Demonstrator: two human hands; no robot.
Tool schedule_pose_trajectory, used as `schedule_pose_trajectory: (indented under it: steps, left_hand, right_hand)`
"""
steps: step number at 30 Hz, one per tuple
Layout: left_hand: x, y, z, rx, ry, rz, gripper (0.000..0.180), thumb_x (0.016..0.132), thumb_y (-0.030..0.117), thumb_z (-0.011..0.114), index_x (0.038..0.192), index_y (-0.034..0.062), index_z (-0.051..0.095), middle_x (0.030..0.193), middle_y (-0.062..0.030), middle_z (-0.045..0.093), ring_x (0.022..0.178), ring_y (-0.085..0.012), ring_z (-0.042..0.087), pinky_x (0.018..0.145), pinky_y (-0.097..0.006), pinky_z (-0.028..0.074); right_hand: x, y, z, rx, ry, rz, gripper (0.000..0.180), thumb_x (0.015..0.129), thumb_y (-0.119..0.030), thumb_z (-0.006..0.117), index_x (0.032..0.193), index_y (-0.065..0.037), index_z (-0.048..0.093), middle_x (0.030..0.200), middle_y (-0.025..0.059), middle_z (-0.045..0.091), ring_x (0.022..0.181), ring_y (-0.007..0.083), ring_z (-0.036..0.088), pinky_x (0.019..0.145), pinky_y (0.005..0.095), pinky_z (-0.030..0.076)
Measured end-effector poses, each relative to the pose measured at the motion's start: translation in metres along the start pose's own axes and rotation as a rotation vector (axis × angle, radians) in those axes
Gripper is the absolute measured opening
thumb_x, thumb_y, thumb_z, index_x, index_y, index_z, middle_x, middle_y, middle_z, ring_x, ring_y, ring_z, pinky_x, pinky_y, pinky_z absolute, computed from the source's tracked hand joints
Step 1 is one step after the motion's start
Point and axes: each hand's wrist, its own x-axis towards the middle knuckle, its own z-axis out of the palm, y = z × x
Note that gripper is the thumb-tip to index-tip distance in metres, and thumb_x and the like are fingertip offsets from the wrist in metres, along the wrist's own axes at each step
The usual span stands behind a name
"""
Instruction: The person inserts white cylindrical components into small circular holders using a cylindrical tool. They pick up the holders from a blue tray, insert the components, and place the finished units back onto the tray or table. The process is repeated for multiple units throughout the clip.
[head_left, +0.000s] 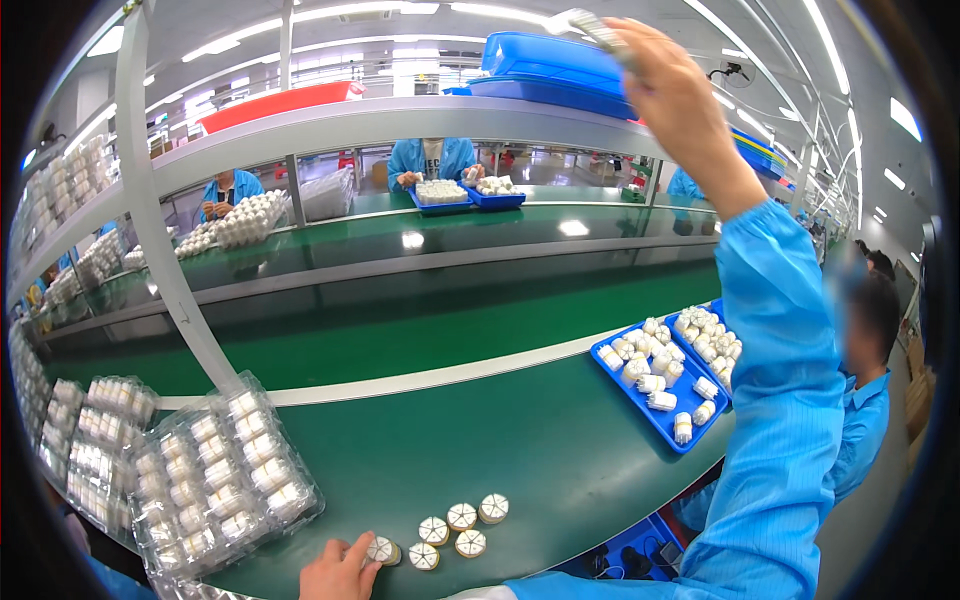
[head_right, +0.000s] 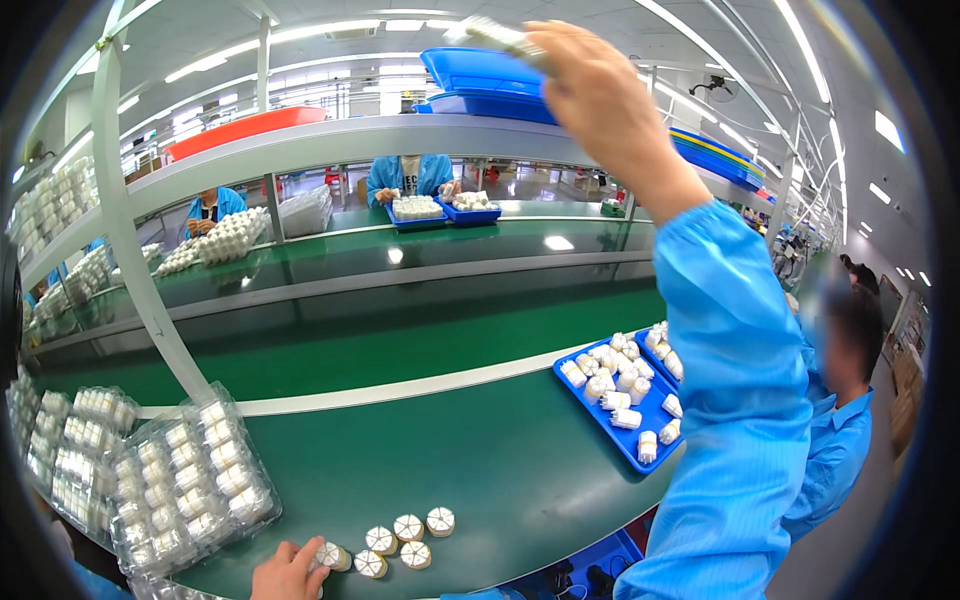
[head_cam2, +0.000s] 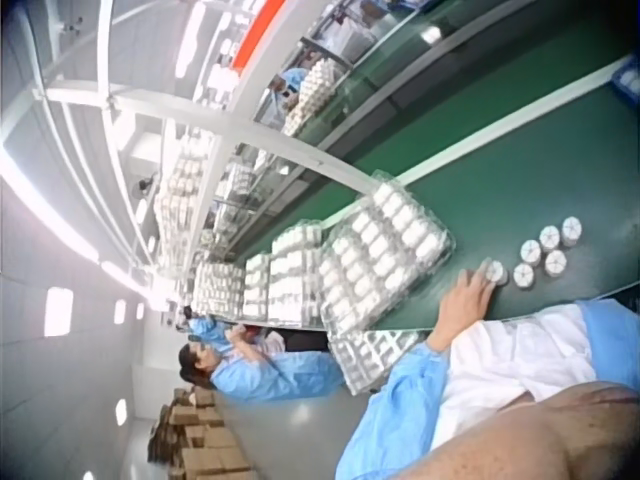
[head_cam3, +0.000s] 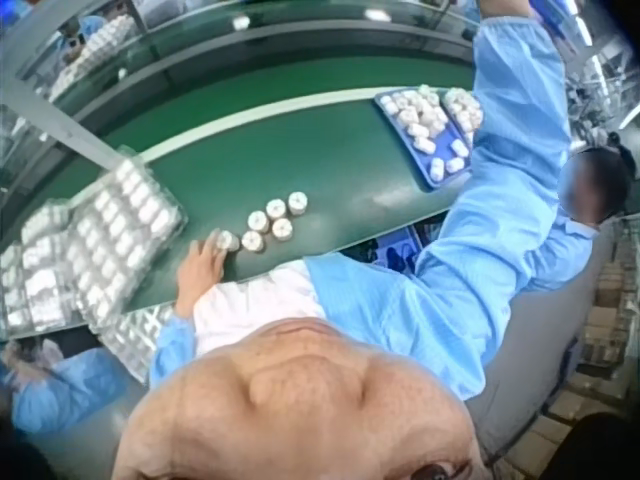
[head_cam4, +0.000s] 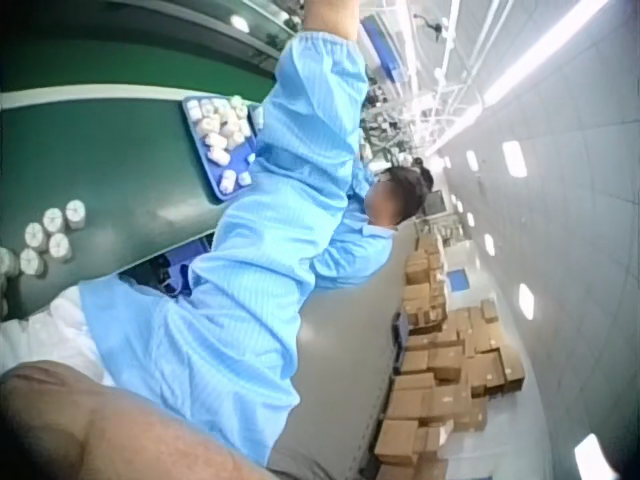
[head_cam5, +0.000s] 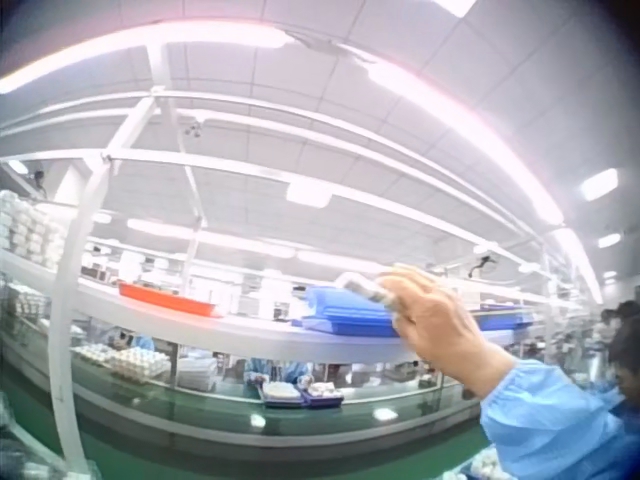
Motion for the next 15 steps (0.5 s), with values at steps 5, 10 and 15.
schedule_pose_trajectory:
  steps: [5,10,15]
  left_hand:
    - [0.002,0.005,0.0,0.032,0.006,0.01,0.044,0.099,0.033,0.062,0.141,0.0215,0.059,0.106,-0.0186,0.061,0.081,-0.0415,0.066,0.066,-0.05,0.054]
    - [-0.004,0.007,0.0,0.018,0.006,-0.031,0.044,0.099,0.033,0.062,0.142,0.0218,0.058,0.108,-0.0198,0.061,0.085,-0.042,0.066,0.07,-0.051,0.054]
    - [-0.005,0.009,-0.001,0.034,-0.044,-0.055,0.049,0.099,0.035,0.062,0.146,0.0226,0.055,0.114,-0.0217,0.061,0.089,-0.0435,0.067,0.074,-0.052,0.054]
  right_hand:
    - [0.006,-0.001,0.063,-0.052,-0.201,-0.012,0.039,0.091,-0.004,0.058,0.13,-0.008,0.061,0.134,0.015,0.065,0.123,0.036,0.06,0.101,0.0466,0.049]
    - [0.009,0.007,0.087,0.08,-0.509,0.54,0.037,0.09,-0.005,0.054,0.126,-0.007,0.061,0.118,0.0222,0.07,0.113,0.0418,0.063,0.096,0.0506,0.05]
    - [-0.018,0.034,0.115,0.194,-0.65,0.539,0.039,0.089,-0.008,0.052,0.126,-0.007,0.063,0.114,0.0225,0.071,0.111,0.0423,0.065,0.096,0.0513,0.05]
